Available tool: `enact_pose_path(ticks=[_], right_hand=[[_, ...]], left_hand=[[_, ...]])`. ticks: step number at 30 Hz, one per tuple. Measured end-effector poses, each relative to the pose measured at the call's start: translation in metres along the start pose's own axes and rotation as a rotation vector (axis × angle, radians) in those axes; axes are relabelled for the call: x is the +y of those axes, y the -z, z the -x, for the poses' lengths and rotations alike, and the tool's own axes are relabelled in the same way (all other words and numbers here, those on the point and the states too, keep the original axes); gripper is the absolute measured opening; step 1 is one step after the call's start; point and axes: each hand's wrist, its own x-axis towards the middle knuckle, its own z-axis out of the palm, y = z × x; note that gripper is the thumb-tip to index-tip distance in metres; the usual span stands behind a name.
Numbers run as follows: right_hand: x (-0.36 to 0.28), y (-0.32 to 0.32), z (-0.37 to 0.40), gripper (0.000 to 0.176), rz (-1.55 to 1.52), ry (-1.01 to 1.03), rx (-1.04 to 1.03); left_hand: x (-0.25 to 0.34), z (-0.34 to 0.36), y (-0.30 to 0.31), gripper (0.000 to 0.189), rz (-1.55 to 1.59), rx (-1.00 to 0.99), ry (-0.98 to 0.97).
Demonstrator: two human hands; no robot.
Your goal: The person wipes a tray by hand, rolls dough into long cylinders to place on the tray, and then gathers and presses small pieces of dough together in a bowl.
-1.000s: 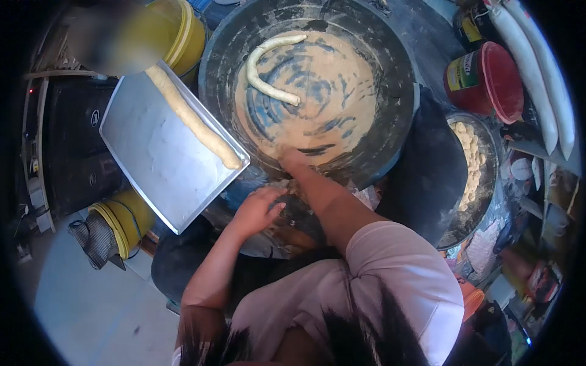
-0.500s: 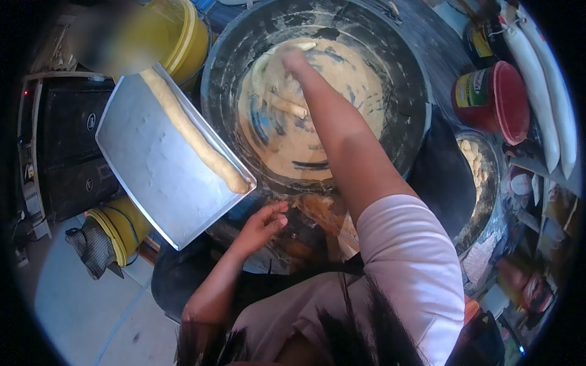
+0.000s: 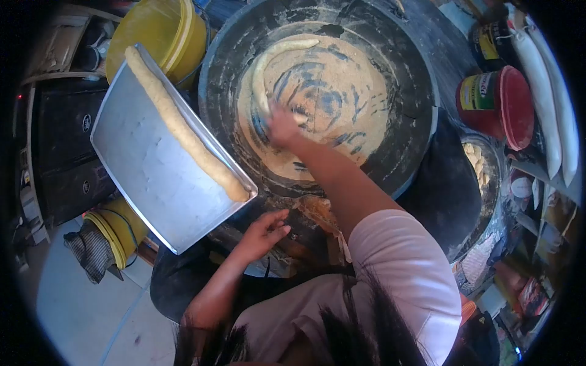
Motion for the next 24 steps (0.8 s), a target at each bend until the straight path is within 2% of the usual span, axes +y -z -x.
enact_pose_path(ticks=[2, 4, 5, 7, 11, 12, 13, 14, 16, 18, 20, 21, 24], right_hand=[[-0.019, -0.005, 0.039, 0.056, -0.018, 0.069, -0.017], [-0.016, -0.032, 0.072, 0.045, -0.264, 0.118, 0.036], [-0.014, -0.038, 0.087, 0.045, -0.261, 0.121, 0.037], [-0.007, -0.039, 0.113, 0.032, -0.522, 0.061, 0.068], [0.019, -0.019, 0.149, 0.023, -0.553, 0.017, 0.031], [0.025, -0.014, 0.149, 0.022, -0.592, -0.079, 0.1], [0.029, -0.01, 0.147, 0.021, -0.63, -0.175, 0.168], [0.034, -0.007, 0.138, 0.021, -0.626, -0.171, 0.167], [0.043, -0.003, 0.103, 0.021, -0.741, -0.337, 0.402], [0.052, 0.021, 0.067, 0.026, -0.7, -0.368, 0.353], [0.062, 0.018, 0.031, 0.029, -0.821, -0.507, 0.314], [0.069, 0.013, 0.019, 0.029, -0.825, -0.508, 0.313], [0.076, 0.001, 0.003, 0.03, -0.687, -0.584, 0.408]], left_hand=[[-0.009, 0.0, -0.004, 0.044, -0.076, 0.037, -0.049], [-0.012, 0.0, -0.005, 0.045, -0.07, 0.04, -0.069], [-0.014, 0.0, -0.005, 0.045, -0.068, 0.044, -0.085], [-0.015, 0.001, -0.004, 0.046, -0.098, 0.033, -0.077], [-0.016, 0.002, -0.006, 0.048, -0.166, 0.038, -0.119], [-0.015, 0.002, -0.007, 0.048, -0.164, 0.042, -0.124], [-0.015, 0.002, -0.007, 0.048, -0.169, 0.038, -0.118], [-0.015, 0.002, -0.007, 0.047, -0.173, 0.032, -0.11], [-0.021, 0.0, -0.008, 0.049, -0.139, 0.018, -0.096], [-0.023, 0.0, -0.01, 0.05, -0.108, 0.003, -0.08], [-0.023, 0.0, -0.01, 0.05, -0.09, -0.013, -0.047], [-0.023, 0.0, -0.01, 0.05, -0.093, -0.013, -0.044], [-0.022, -0.001, -0.009, 0.046, -0.092, 0.028, -0.077]])
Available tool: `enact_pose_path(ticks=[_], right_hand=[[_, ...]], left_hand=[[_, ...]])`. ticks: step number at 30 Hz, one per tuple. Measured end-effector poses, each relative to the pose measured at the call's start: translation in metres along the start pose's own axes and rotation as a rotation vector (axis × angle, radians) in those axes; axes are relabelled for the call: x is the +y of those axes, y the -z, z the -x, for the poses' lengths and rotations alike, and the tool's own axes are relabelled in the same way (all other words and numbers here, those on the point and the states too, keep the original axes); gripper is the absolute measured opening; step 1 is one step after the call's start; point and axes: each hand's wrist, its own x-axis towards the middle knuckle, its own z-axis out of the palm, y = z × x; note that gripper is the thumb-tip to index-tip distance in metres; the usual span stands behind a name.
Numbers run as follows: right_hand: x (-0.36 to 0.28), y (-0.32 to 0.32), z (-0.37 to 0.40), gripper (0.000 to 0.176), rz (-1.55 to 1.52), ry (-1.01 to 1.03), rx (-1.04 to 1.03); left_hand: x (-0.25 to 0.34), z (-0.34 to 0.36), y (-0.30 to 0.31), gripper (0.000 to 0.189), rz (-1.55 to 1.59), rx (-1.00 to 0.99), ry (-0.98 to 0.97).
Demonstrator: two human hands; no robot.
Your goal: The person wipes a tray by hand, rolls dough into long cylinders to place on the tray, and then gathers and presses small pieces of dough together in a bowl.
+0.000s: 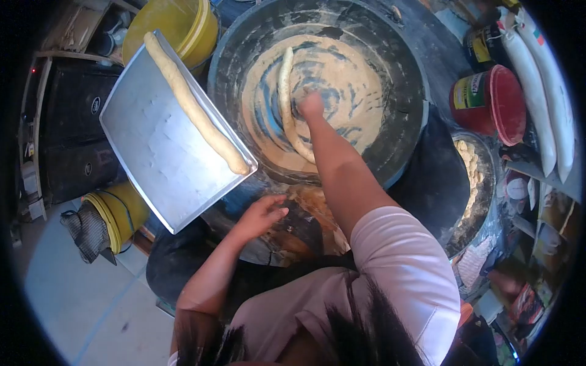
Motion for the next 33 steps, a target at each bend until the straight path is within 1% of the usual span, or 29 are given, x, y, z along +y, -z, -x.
enact_pose_path(ticks=[2, 3, 5, 6, 8, 9, 11, 12, 14, 15, 17, 18, 20, 21, 23, 25, 26, 28, 29, 30, 32, 33], right_hand=[[-0.002, 0.003, -0.002, 0.031, 0.11, -0.199, -0.063], [-0.004, 0.003, -0.003, 0.031, 0.11, -0.201, -0.066], [-0.005, 0.003, -0.006, 0.031, 0.143, -0.088, 0.008], [-0.003, -0.001, -0.01, 0.031, 0.145, -0.092, 0.004], [-0.003, -0.011, -0.019, 0.034, 0.226, 0.131, 0.059], [-0.007, -0.012, -0.02, 0.034, 0.226, 0.126, 0.054], [-0.015, -0.013, -0.026, 0.024, 0.312, 0.135, -0.055], [-0.015, -0.016, -0.028, 0.024, 0.309, 0.133, -0.057], [-0.014, -0.019, -0.032, 0.022, 0.532, 0.172, -0.063], [-0.015, -0.016, -0.032, 0.022, 0.531, 0.171, -0.064], [-0.017, -0.003, -0.033, 0.02, 0.433, 0.119, -0.184], [-0.012, 0.001, -0.038, 0.02, 0.433, 0.121, -0.181], [0.001, 0.013, -0.052, 0.021, 0.094, 0.021, -0.177], [-0.01, 0.034, -0.056, 0.021, 0.097, 0.025, -0.172], [-0.046, 0.094, -0.062, 0.021, -0.311, -0.14, -0.483], [-0.045, 0.117, -0.078, 0.024, -0.499, -0.078, -0.297], [-0.045, 0.125, -0.082, 0.024, -0.493, -0.075, -0.291], [-0.053, 0.137, -0.09, 0.036, -1.175, -0.086, 0.249], [-0.045, 0.138, -0.092, 0.05, -1.078, -0.079, 0.332], [-0.041, 0.134, -0.085, 0.05, -1.078, -0.071, 0.334], [-0.036, 0.118, -0.066, 0.056, -0.629, -0.198, 0.294], [-0.014, 0.088, -0.061, 0.058, -0.486, -0.199, 0.3]], left_hand=[[0.004, 0.0, 0.002, 0.048, -0.01, 0.005, 0.003], [0.005, 0.001, 0.003, 0.048, -0.009, 0.004, 0.007], [0.005, 0.001, 0.003, 0.049, -0.053, 0.008, 0.001], [0.005, 0.002, 0.003, 0.049, -0.05, 0.006, 0.005], [0.005, 0.002, 0.003, 0.05, -0.086, -0.009, 0.014], [0.004, 0.002, 0.002, 0.05, -0.085, -0.012, 0.02], [0.002, 0.001, 0.001, 0.05, -0.096, -0.016, 0.025], [0.003, 0.0, 0.002, 0.05, -0.097, -0.016, 0.029], [0.006, 0.0, 0.003, 0.05, -0.079, -0.012, 0.016], [0.006, -0.001, 0.003, 0.05, -0.079, -0.013, 0.017], [0.008, -0.003, 0.005, 0.047, -0.111, -0.001, 0.025], [0.008, -0.002, 0.005, 0.047, -0.112, 0.0, 0.022], [0.01, -0.001, 0.005, 0.046, -0.13, 0.01, -0.015], [0.012, 0.0, 0.005, 0.046, -0.13, 0.011, -0.022], [0.015, 0.004, 0.004, 0.046, -0.106, 0.014, -0.021], [0.009, 0.004, 0.001, 0.045, -0.099, 0.0, -0.006], [0.005, 0.003, 0.0, 0.045, -0.094, -0.01, 0.015], [0.0, 0.001, -0.001, 0.045, -0.048, -0.02, 0.013], [-0.003, 0.0, -0.001, 0.046, -0.005, -0.03, 0.019], [-0.004, 0.0, -0.001, 0.046, -0.007, -0.028, 0.011], [-0.004, -0.002, 0.0, 0.046, 0.041, -0.019, -0.011], [-0.001, -0.002, 0.001, 0.046, 0.039, -0.017, -0.013]])
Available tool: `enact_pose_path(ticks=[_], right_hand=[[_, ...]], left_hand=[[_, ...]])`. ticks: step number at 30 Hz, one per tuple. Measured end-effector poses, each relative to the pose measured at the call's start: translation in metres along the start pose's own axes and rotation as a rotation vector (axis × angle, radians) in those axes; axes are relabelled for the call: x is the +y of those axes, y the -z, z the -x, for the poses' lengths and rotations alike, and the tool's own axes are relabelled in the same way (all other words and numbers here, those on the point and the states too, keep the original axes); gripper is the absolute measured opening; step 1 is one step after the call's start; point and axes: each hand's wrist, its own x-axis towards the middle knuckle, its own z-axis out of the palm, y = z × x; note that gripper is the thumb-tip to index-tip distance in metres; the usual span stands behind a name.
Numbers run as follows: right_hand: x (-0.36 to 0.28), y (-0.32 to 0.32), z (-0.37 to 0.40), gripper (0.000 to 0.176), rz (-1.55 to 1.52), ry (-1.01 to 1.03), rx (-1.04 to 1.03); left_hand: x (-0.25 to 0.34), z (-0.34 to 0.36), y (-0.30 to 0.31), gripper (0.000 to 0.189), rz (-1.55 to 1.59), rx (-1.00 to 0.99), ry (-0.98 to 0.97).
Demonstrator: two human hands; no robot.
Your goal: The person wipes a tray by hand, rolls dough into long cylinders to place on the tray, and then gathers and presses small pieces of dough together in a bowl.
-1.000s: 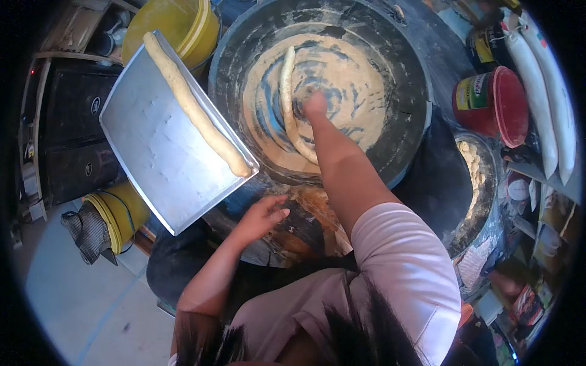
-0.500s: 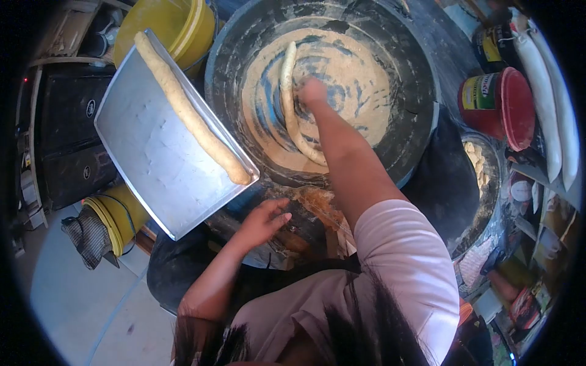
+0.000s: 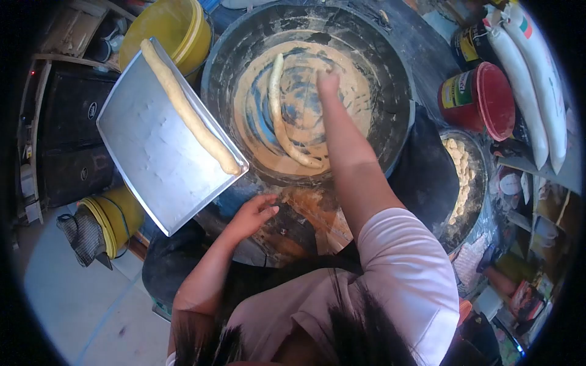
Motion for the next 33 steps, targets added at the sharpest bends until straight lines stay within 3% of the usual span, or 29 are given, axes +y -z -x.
enact_pose_path(ticks=[3, 5, 7, 9, 13, 14, 15, 19, 21, 22, 24, 25, 27, 29, 32, 33], right_hand=[[0.054, -0.038, 0.052, 0.063, 0.498, 0.069, -0.07], [0.055, -0.051, 0.105, 0.068, 0.811, 0.366, -0.322], [0.015, -0.054, 0.149, 0.067, 0.907, 0.547, -0.599], [0.023, -0.073, 0.167, 0.063, 0.928, 0.82, -0.705], [0.033, -0.086, 0.149, 0.059, 0.972, 0.827, -0.746], [0.035, -0.083, 0.133, 0.057, 1.03, 0.767, -0.676], [0.038, -0.077, 0.119, 0.056, 1.086, 0.708, -0.604], [0.051, -0.025, 0.085, 0.055, 1.09, 0.714, -0.662], [0.066, 0.003, 0.078, 0.057, 0.988, 0.478, -0.553], [0.074, 0.015, 0.076, 0.057, 0.988, 0.481, -0.553], [0.083, 0.032, 0.076, 0.058, 1.059, 0.4, -0.246], [0.085, 0.031, 0.071, 0.058, 1.06, 0.4, -0.246], [0.087, 0.027, 0.048, 0.064, 0.707, 0.408, -0.133], [0.059, 0.006, 0.036, 0.068, 0.644, 0.453, -0.179], [0.024, -0.038, 0.029, 0.068, 0.616, 0.454, -0.189], [0.012, -0.05, 0.029, 0.067, 0.796, 0.461, -0.253]], left_hand=[[0.004, 0.0, 0.001, 0.047, 0.015, 0.002, 0.075], [-0.006, -0.002, -0.003, 0.046, -0.007, 0.003, 0.039], [-0.002, 0.0, -0.002, 0.048, -0.067, -0.005, 0.042], [0.001, 0.0, -0.001, 0.05, -0.126, -0.009, 0.041], [0.008, 0.0, 0.0, 0.046, -0.087, -0.011, 0.067], [0.01, 0.0, 0.001, 0.046, -0.106, -0.011, 0.052], [0.008, -0.001, 0.002, 0.046, -0.105, -0.015, 0.056], [0.008, 0.0, 0.004, 0.046, -0.107, -0.007, 0.008], [0.012, 0.002, 0.005, 0.046, -0.101, -0.002, 0.001], [0.014, 0.003, 0.006, 0.046, -0.11, -0.006, 0.021], [0.012, 0.003, 0.006, 0.046, -0.117, -0.008, 0.041], [0.006, 0.003, 0.004, 0.046, -0.148, 0.0, 0.015], [0.002, 0.002, 0.001, 0.047, -0.176, 0.002, -0.009], [0.003, 0.002, -0.001, 0.047, -0.131, -0.022, 0.018], [0.011, 0.001, 0.0, 0.046, -0.136, -0.035, 0.056], [0.01, 0.0, 0.0, 0.046, -0.142, -0.034, 0.059]])
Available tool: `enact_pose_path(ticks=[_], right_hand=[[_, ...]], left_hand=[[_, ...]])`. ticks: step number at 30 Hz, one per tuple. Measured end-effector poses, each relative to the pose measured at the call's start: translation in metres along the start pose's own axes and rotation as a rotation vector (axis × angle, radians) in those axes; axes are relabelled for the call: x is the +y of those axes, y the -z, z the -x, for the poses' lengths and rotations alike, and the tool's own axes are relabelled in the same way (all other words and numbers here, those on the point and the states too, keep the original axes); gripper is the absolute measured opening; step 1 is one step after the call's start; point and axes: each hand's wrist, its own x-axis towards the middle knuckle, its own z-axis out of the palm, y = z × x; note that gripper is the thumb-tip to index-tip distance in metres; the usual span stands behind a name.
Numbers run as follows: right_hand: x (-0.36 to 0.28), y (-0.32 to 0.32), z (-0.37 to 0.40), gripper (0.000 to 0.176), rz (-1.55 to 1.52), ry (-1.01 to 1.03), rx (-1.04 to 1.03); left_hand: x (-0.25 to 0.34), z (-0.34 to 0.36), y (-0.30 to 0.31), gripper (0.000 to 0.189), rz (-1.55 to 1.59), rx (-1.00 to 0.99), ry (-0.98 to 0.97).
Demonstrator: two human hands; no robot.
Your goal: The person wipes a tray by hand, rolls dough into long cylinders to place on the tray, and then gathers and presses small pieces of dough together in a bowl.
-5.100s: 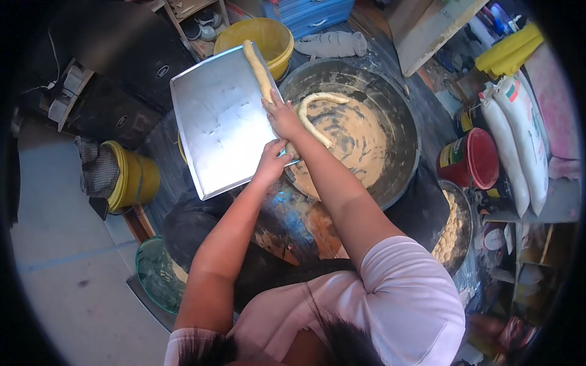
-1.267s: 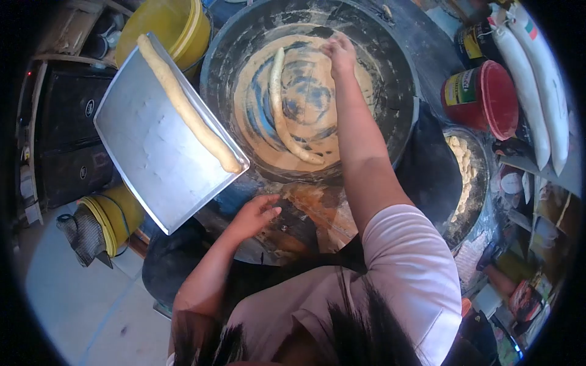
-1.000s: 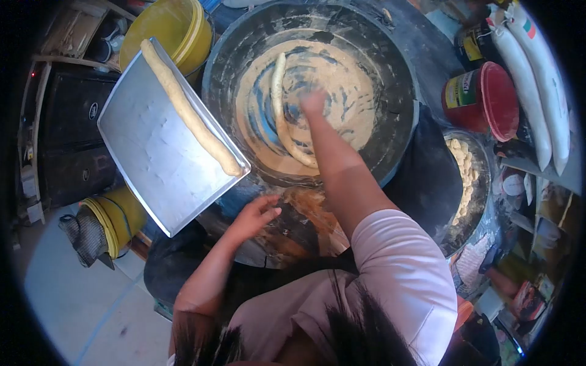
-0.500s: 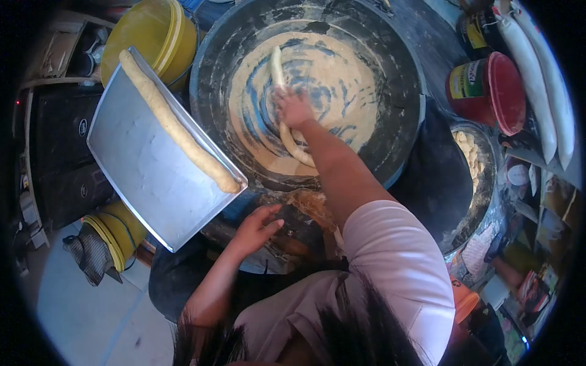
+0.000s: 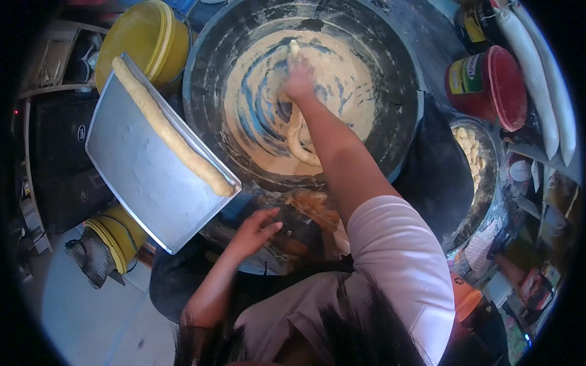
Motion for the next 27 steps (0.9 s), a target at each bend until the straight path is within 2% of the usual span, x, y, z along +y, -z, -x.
enact_pose_path(ticks=[1, 2, 4, 5, 7, 8, 10, 11, 13, 15, 17, 19, 20, 22, 24, 26, 27], right_hand=[[-0.008, 0.001, -0.005, 0.066, 0.161, 0.021, -0.098], [-0.01, -0.002, -0.006, 0.066, 0.157, 0.021, -0.097], [-0.01, -0.011, -0.007, 0.062, 0.391, 0.374, -0.268], [-0.005, -0.013, -0.009, 0.062, 0.387, 0.373, -0.267], [0.017, -0.007, -0.007, 0.06, 0.519, 0.238, -0.315], [0.029, -0.004, 0.0, 0.06, 0.519, 0.237, -0.322], [0.06, 0.002, 0.015, 0.063, 0.239, 0.019, -0.145], [0.072, 0.005, 0.024, 0.063, 0.248, 0.024, -0.143], [0.087, 0.01, 0.041, 0.068, 0.154, -0.106, -0.182], [0.091, 0.017, 0.043, 0.067, 0.159, -0.081, -0.206], [0.089, 0.024, 0.046, 0.066, 0.163, -0.065, -0.233], [0.075, 0.03, 0.044, 0.063, 0.149, -0.205, -0.359], [0.072, 0.034, 0.049, 0.063, 0.147, -0.2, -0.346], [0.07, 0.024, 0.075, 0.064, -0.154, -0.307, -0.251], [0.081, 0.012, 0.105, 0.07, -0.565, -0.245, -0.086], [0.06, 0.036, 0.124, 0.065, -1.315, -0.761, -0.035], [0.057, 0.043, 0.128, 0.065, -1.319, -0.741, -0.032]], left_hand=[[-0.002, -0.001, 0.0, 0.046, 0.005, 0.015, -0.014], [-0.003, -0.003, 0.0, 0.046, 0.011, 0.031, -0.027], [-0.001, -0.004, 0.003, 0.046, 0.025, 0.032, -0.006], [-0.001, -0.004, 0.004, 0.046, 0.043, 0.028, 0.015], [-0.002, -0.004, 0.005, 0.046, 0.069, 0.021, 0.038], [-0.003, -0.002, 0.004, 0.046, 0.098, 0.012, 0.06], [-0.004, 0.001, 0.003, 0.046, 0.068, 0.018, 0.023], [-0.004, 0.002, 0.002, 0.045, 0.036, 0.031, -0.021], [-0.002, 0.004, 0.001, 0.045, 0.026, 0.038, -0.047], [-0.001, 0.005, 0.002, 0.045, 0.013, 0.048, -0.072], [-0.001, 0.005, 0.002, 0.046, -0.009, 0.022, -0.011], [-0.001, 0.004, 0.001, 0.047, 0.005, 0.011, -0.019], [-0.001, 0.004, 0.001, 0.049, 0.017, 0.0, -0.021], [-0.006, 0.003, -0.002, 0.049, 0.03, 0.004, -0.042], [-0.005, 0.004, -0.004, 0.049, 0.044, 0.012, -0.065], [0.002, 0.005, -0.005, 0.048, 0.011, 0.015, -0.074], [0.004, 0.004, -0.006, 0.048, 0.008, 0.027, -0.088]])
